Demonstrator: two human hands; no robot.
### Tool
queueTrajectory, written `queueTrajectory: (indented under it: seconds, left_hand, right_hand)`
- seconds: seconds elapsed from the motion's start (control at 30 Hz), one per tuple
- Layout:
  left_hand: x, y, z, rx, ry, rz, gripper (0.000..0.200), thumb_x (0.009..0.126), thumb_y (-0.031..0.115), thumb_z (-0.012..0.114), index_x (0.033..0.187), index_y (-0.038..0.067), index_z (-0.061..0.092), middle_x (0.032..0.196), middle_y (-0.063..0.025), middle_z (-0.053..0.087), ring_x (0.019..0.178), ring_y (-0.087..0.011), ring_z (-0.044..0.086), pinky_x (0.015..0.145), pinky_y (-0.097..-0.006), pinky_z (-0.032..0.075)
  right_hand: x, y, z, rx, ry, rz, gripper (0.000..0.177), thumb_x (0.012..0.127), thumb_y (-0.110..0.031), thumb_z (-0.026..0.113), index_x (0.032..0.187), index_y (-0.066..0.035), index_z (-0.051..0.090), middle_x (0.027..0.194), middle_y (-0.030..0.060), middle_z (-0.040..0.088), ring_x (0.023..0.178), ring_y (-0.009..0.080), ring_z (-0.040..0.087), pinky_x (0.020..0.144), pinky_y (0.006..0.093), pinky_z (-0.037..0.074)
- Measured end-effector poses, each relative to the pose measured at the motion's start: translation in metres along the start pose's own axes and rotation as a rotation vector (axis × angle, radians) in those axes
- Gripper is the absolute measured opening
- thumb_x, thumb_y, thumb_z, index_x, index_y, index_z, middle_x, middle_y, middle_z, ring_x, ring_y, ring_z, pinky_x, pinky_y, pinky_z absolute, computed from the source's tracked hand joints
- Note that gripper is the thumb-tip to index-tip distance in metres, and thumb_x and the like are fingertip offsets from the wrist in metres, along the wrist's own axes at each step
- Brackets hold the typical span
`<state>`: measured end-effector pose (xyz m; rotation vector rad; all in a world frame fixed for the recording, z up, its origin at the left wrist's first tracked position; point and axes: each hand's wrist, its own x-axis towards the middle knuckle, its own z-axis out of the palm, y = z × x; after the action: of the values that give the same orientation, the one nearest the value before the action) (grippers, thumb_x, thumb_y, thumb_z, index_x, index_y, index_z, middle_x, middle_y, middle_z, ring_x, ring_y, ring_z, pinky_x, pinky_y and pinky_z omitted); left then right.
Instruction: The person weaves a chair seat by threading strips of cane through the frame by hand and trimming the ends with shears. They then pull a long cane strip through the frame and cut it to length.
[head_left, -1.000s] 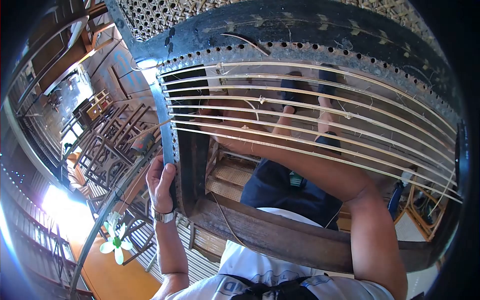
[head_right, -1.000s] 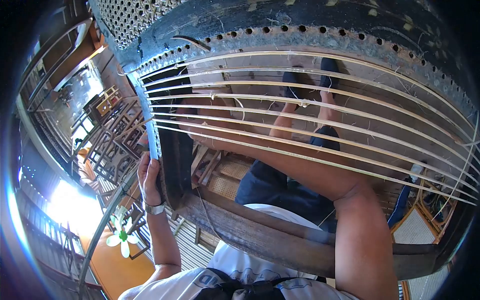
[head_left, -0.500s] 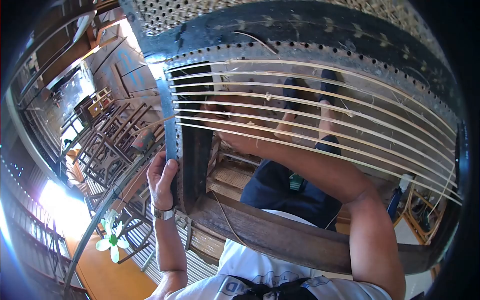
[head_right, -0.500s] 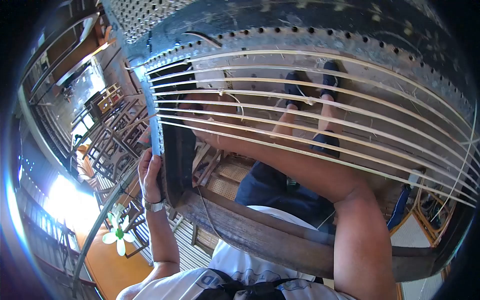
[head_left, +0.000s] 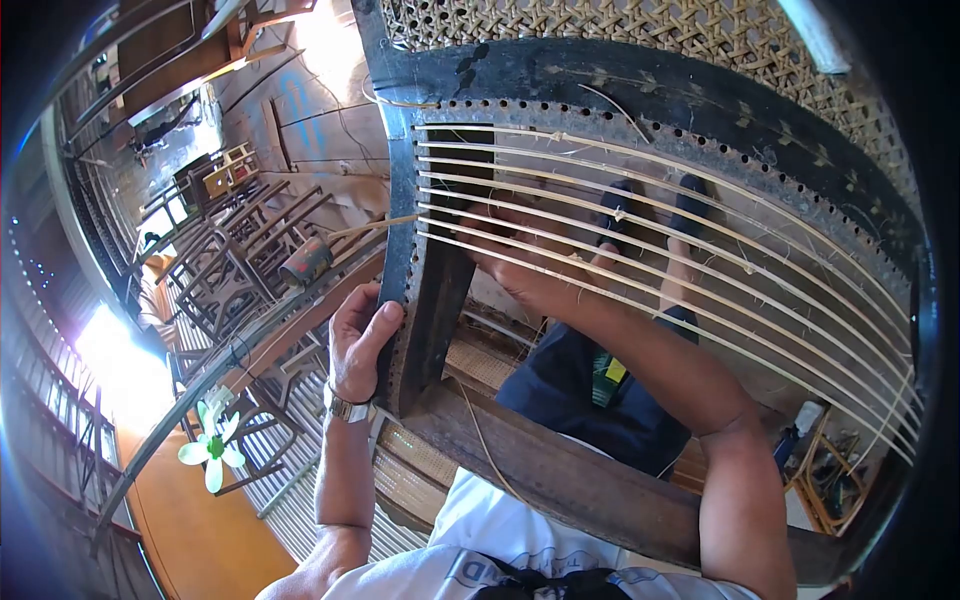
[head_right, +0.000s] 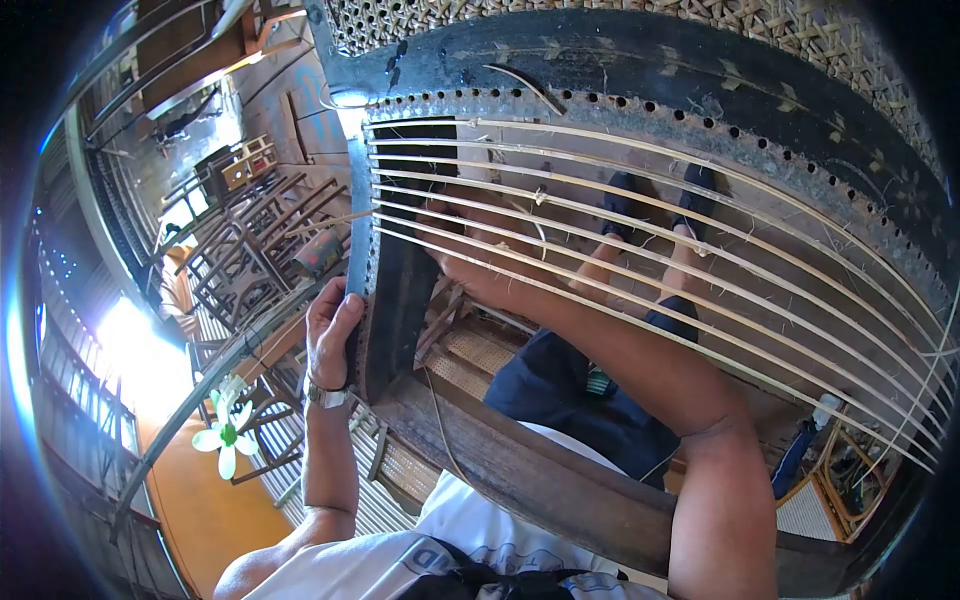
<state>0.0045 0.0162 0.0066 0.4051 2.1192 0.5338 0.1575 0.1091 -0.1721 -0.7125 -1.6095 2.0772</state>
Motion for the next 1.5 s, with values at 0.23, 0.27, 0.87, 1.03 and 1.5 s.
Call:
queueTrajectory:
  seconds: [0.23,0.27,0.87,1.03,1.5]
  left_hand:
    - [0.001,0.000,0.002,-0.014,0.007,-0.007,0.034,0.090,0.029,0.071,0.106,0.001,0.062,0.091,0.0015,0.065,0.081,-0.0043,0.056,0.076,-0.0203,0.044]
    - [0.000,0.000,0.002,-0.003,0.006,-0.003,0.034,0.090,0.029,0.071,0.106,0.001,0.062,0.091,0.0017,0.065,0.081,-0.0042,0.056,0.077,-0.0203,0.044]
    - [0.001,0.002,0.004,0.001,0.009,-0.020,0.036,0.090,0.031,0.070,0.107,0.001,0.061,0.089,0.0021,0.064,0.080,-0.0040,0.056,0.076,-0.0199,0.043]
    - [0.001,0.002,0.002,0.013,0.013,-0.027,0.037,0.089,0.032,0.070,0.107,0.001,0.061,0.089,0.0021,0.063,0.080,-0.0042,0.056,0.076,-0.0200,0.043]
    - [-0.001,0.001,0.001,0.147,0.109,0.061,0.038,0.086,0.029,0.076,0.107,0.001,0.062,0.087,0.0026,0.064,0.078,-0.0040,0.056,0.074,-0.0196,0.043]
  right_hand:
    - [-0.002,-0.007,0.001,-0.805,0.183,-0.243,0.035,0.103,-0.036,0.048,0.125,-0.011,0.058,0.117,0.0105,0.062,0.102,0.0274,0.062,0.087,0.0395,0.053]
    - [-0.002,-0.009,0.000,-0.701,0.064,-0.161,0.034,0.102,-0.034,0.050,0.127,-0.012,0.058,0.120,0.0099,0.061,0.104,0.0270,0.062,0.086,0.0392,0.053]
    - [-0.017,-0.008,0.007,-0.943,0.530,-0.379,0.031,0.094,-0.028,0.057,0.121,-0.013,0.060,0.112,0.0096,0.063,0.099,0.0277,0.062,0.083,0.0475,0.051]
    - [-0.019,-0.008,0.011,-1.166,0.554,-0.317,0.038,0.095,-0.035,0.055,0.128,-0.017,0.057,0.118,0.0089,0.062,0.104,0.0293,0.061,0.085,0.0548,0.050]
    - [-0.029,0.027,0.005,-2.083,0.487,-0.494,0.055,0.099,-0.044,0.035,0.147,-0.019,0.045,0.136,0.0140,0.057,0.097,0.0341,0.066,0.065,0.0606,0.057]
